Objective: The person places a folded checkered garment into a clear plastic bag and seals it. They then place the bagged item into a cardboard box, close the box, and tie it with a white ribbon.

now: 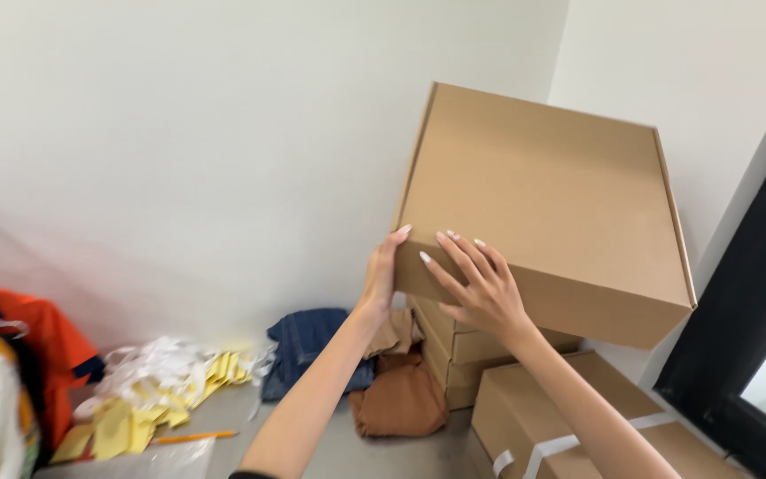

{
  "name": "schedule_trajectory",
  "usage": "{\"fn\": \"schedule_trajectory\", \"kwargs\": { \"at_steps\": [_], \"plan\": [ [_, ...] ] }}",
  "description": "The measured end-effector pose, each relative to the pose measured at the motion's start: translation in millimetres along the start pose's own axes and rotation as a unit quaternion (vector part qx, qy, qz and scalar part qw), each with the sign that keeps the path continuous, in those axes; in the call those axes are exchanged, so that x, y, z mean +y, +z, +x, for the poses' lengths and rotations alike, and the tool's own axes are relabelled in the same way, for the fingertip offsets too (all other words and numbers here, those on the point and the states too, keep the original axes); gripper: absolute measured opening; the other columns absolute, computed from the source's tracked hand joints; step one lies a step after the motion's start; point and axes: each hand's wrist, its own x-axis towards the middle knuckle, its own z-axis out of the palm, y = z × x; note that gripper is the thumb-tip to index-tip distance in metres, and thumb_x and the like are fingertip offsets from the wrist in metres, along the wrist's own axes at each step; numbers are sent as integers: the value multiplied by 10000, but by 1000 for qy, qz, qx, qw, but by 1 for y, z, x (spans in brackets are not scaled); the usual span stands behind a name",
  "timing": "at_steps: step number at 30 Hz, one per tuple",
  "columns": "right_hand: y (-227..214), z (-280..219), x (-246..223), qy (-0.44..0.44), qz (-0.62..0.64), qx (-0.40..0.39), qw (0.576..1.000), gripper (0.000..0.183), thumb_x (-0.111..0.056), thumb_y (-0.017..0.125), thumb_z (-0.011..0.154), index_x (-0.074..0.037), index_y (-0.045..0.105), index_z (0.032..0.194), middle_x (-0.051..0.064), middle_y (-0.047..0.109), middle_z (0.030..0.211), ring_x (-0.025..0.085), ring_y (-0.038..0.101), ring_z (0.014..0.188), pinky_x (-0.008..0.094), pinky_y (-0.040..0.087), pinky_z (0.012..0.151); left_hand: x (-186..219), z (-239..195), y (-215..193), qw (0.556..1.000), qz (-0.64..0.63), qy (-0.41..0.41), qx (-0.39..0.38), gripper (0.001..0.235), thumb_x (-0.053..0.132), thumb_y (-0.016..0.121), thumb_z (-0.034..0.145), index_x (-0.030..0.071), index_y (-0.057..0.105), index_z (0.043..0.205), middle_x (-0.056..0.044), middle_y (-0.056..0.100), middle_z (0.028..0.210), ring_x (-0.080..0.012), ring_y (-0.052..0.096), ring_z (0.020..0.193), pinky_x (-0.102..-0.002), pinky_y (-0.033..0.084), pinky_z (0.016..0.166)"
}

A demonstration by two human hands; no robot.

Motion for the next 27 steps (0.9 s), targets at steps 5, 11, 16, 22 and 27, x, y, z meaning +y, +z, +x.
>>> {"fn": "schedule_trajectory", "kwargs": {
  "at_steps": [5, 11, 16, 22, 27],
  "plan": [
    [-23, -3, -65, 35, 1, 6, 999, 820, -396, 749, 634, -277, 566, 1424, 127, 534, 1528, 278, 520, 1386, 447, 315, 1142, -33, -31, -120, 992, -81, 27, 90, 773, 568, 687, 790, 65, 568, 1366, -120, 556, 1250, -250, 552, 1188, -394, 463, 1022],
    [-53, -22, -143, 67, 34, -35, 997, 749, -234, 732, 675, -261, 603, 1412, 130, 565, 1523, 272, 547, 1366, 433, 297, 1164, -99, -94, -292, 960, -166, 32, 222, 641, 515, 699, 807, 146, 617, 1326, -66, 629, 1189, -200, 634, 1024, -364, 567, 848],
    [-88, -50, -200, 29, 103, -112, 988, 917, -298, 833, 501, -280, 598, 1388, 120, 540, 1554, 274, 536, 1386, 448, 310, 1170, -168, -163, -384, 948, -142, 1, 284, 756, 550, 676, 830, 142, 534, 1450, -128, 561, 1310, -238, 582, 1113, -408, 524, 943],
    [-131, -115, -251, 6, 185, -200, 962, 1133, -329, 906, 328, -286, 542, 1400, 116, 471, 1589, 254, 491, 1418, 440, 319, 1174, -200, -276, -371, 941, -90, -81, 317, 682, 583, 686, 817, 155, 594, 1340, -79, 617, 1140, -224, 636, 1000, -404, 572, 832],
    [-183, -172, -253, 0, 260, -250, 933, 1022, -288, 884, 460, -274, 521, 1416, 116, 502, 1548, 244, 538, 1367, 391, 381, 1126, -255, -338, -331, 937, -43, -148, 315, 682, 610, 671, 815, 158, 596, 1320, -49, 636, 1056, -193, 667, 913, -349, 600, 734]
  ]
}}
